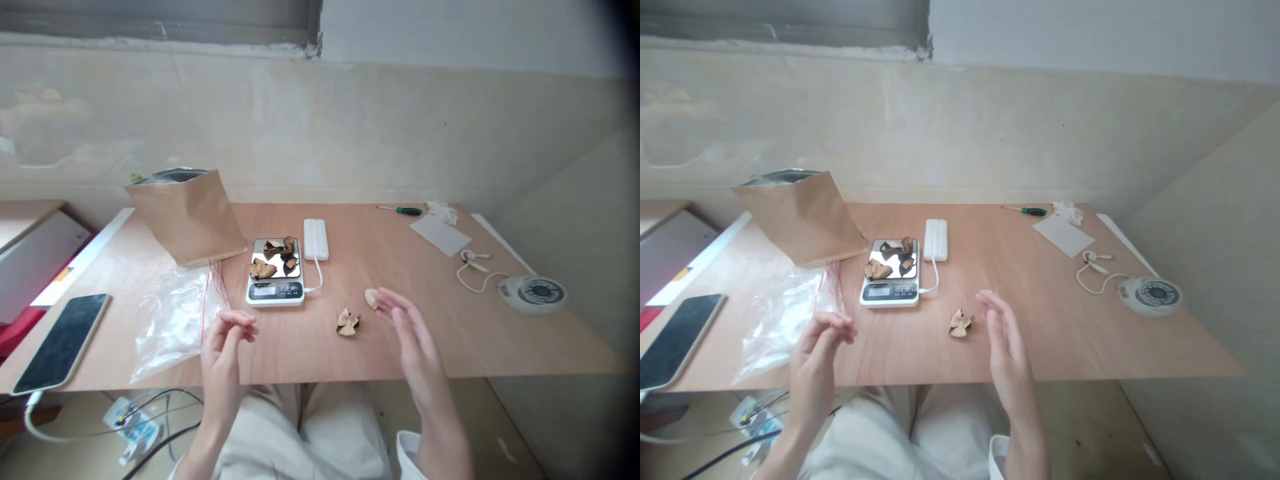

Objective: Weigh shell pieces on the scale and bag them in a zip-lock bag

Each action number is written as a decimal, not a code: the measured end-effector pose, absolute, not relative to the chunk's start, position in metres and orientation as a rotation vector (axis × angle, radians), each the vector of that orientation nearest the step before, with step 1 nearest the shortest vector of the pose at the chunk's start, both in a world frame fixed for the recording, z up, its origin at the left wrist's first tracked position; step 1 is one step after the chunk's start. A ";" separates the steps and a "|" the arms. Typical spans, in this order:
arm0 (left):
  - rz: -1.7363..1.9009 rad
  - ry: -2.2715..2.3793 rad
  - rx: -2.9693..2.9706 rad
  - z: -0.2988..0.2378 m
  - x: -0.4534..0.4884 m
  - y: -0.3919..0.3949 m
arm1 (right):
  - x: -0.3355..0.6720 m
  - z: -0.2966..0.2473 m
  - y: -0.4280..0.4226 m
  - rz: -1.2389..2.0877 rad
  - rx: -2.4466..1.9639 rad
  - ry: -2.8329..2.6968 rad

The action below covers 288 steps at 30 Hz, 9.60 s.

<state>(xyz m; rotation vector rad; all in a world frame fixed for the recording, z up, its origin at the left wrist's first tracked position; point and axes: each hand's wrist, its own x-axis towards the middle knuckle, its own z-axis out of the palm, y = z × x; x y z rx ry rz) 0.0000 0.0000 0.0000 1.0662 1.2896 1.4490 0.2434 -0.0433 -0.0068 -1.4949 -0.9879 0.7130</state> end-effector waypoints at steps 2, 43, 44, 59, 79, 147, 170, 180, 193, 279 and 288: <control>1.395 1.298 1.100 -0.012 -0.002 -0.010 | 0.243 -0.023 -0.041 0.855 -1.548 -1.098; 0.815 1.194 1.616 -0.079 -0.061 -0.025 | 0.227 -0.090 0.057 0.216 -1.778 -1.374; 0.813 1.191 1.630 -0.081 -0.058 -0.019 | 0.235 -0.095 0.054 0.197 -1.818 -1.393; 0.618 1.312 1.836 -0.090 -0.047 0.015 | 0.225 -0.146 0.001 0.062 -1.941 -1.552; 0.592 1.367 1.948 -0.091 -0.044 0.012 | 0.151 -0.086 0.118 0.379 -1.560 -1.449; 0.554 1.434 2.003 -0.090 -0.042 0.009 | 0.274 -0.096 0.071 -0.044 -2.155 -1.698; 0.525 1.433 1.959 -0.089 -0.041 0.008 | 0.198 -0.051 0.141 0.532 -1.633 -1.665; 0.515 1.421 1.972 -0.090 -0.042 0.009 | 0.201 -0.079 0.019 0.447 -1.697 -1.605; 0.546 1.411 1.987 -0.088 -0.041 0.008 | 0.216 -0.140 -0.013 0.084 -1.902 -1.566; 1.562 1.616 1.011 -0.019 -0.002 0.070 | 0.077 0.007 0.082 0.449 -1.454 -1.295; 1.609 1.650 0.879 -0.004 -0.005 0.070 | 0.099 -0.038 0.101 0.390 -1.382 -1.585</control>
